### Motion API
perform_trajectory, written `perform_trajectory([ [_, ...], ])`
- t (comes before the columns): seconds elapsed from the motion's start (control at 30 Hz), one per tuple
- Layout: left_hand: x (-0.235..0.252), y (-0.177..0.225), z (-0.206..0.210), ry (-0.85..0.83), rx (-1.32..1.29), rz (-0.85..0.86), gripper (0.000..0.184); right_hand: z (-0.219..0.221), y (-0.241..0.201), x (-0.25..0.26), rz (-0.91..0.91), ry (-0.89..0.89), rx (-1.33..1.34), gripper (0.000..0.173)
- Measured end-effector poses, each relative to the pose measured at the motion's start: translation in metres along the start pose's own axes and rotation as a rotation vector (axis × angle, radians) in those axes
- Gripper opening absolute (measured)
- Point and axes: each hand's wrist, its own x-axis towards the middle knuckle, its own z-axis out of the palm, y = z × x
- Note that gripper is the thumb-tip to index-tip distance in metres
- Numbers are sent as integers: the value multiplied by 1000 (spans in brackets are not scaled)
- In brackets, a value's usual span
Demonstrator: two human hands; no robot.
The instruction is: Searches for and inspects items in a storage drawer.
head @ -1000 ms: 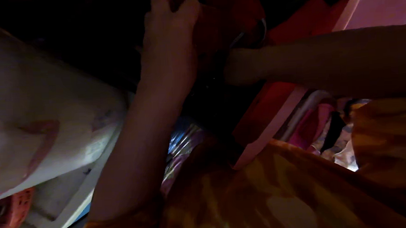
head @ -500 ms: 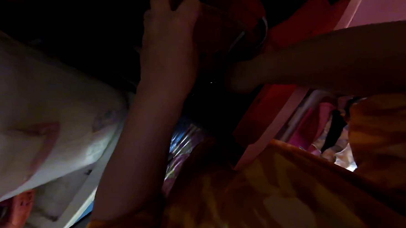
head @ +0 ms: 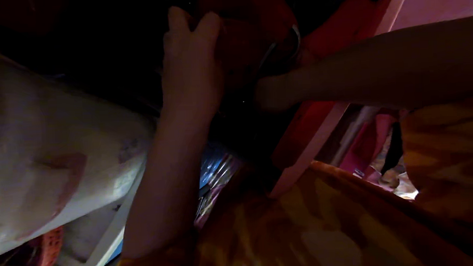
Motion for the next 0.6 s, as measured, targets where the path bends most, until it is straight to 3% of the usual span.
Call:
perform_trajectory([
  [0.13, -1, -2, 1, 35, -41, 20, 45, -42, 10, -29, 97, 21, 480, 28],
  [0.27, -2, 0, 1, 59, -78, 17, 38, -39, 47, -83, -127, 574, 722, 26],
  [0.37, -3, 1, 3, 123, -106, 36, 28, -34, 58, -95, -270, 862, 834, 24],
  [0.6, -8, -2, 7, 226, -198, 111, 21, -35, 57, -93, -370, 988, 876, 27],
])
